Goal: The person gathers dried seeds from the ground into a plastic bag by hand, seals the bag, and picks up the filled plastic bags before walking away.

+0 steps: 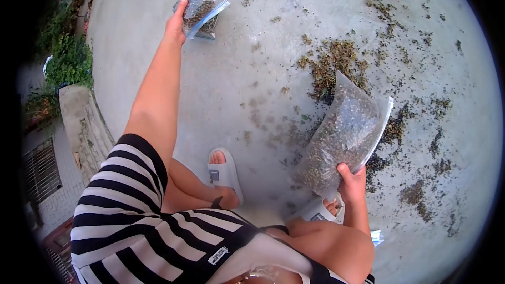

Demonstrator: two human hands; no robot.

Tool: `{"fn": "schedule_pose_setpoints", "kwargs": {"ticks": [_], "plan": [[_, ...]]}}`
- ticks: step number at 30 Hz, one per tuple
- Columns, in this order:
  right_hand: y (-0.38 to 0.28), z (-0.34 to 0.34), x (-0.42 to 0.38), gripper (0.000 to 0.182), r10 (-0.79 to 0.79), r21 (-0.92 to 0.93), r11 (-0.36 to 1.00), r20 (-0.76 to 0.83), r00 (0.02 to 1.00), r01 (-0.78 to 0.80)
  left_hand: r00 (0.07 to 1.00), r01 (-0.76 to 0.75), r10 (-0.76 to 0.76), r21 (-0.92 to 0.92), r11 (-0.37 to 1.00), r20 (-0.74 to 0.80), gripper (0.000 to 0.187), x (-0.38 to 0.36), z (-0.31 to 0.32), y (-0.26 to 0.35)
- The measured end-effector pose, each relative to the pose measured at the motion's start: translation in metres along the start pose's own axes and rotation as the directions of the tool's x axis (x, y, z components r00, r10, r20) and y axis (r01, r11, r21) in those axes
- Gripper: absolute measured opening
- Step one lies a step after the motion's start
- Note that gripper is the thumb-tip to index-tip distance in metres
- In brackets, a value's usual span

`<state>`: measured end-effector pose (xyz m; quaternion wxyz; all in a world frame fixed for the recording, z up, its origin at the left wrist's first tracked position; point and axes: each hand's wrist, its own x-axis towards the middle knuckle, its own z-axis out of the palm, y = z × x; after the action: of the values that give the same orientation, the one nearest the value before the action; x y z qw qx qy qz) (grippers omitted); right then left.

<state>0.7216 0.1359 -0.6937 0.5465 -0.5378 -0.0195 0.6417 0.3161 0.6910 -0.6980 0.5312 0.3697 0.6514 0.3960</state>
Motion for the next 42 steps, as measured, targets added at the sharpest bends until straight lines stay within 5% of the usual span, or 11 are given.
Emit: {"fn": "schedule_pose_setpoints", "kwargs": {"ticks": [4,12,17,20,23,26,29,32,36,40,42], "plan": [[0.002,0.002,-0.002,0.077,-0.025,-0.022,0.999,-0.055,0.998,0.024,0.954,0.245,-0.271,0.188,0.951,0.127,0.083,0.053,-0.037,-0.034],[-0.017,0.010,-0.023,0.076,0.014,-0.128,0.991,-0.122,0.992,-0.030,0.878,0.297,-0.408,0.383,0.875,0.249,0.069,0.021,0.007,0.010],[-0.073,0.051,-0.042,0.076,0.126,-0.130,0.983,-0.041,0.991,-0.130,0.790,0.323,-0.488,0.425,0.846,0.372,0.071,-0.081,0.026,0.041],[-0.113,0.114,-0.041,0.078,0.145,-0.092,0.986,0.053,0.988,-0.140,0.862,0.233,-0.379,0.399,0.887,0.338,0.063,-0.164,0.030,0.038],[-0.142,0.179,-0.051,0.075,0.223,0.006,0.974,0.174,0.959,-0.228,0.895,0.073,-0.310,0.581,0.811,0.320,0.070,-0.237,0.027,0.034],[-0.141,0.229,-0.063,0.070,0.306,-0.195,0.942,0.168,0.937,-0.272,0.819,0.242,-0.386,0.355,0.903,0.425,0.062,-0.334,0.036,0.084],[-0.156,0.268,-0.097,0.074,0.370,-0.541,0.799,0.098,0.924,-0.263,0.813,0.506,-0.542,0.201,0.839,0.214,0.036,-0.394,0.015,0.094],[-0.162,0.300,-0.152,0.082,0.166,-0.509,0.856,0.097,0.981,-0.094,0.812,0.555,-0.565,0.107,0.825,0.147,0.040,-0.450,-0.019,0.131],[-0.178,0.379,-0.239,0.100,0.167,-0.552,0.831,0.129,0.977,-0.069,0.747,0.660,-0.660,-0.210,0.721,0.083,0.053,-0.559,-0.107,0.195],[-0.199,0.466,-0.304,0.108,0.617,-0.658,0.649,0.164,0.769,-0.381,0.638,0.690,-0.730,-0.603,0.402,0.244,0.067,-0.650,-0.203,0.242],[-0.195,0.513,-0.337,0.103,0.657,-0.713,0.614,0.223,0.720,-0.338,0.649,0.679,-0.692,-0.650,0.340,0.316,0.075,-0.686,-0.258,0.268]]}}
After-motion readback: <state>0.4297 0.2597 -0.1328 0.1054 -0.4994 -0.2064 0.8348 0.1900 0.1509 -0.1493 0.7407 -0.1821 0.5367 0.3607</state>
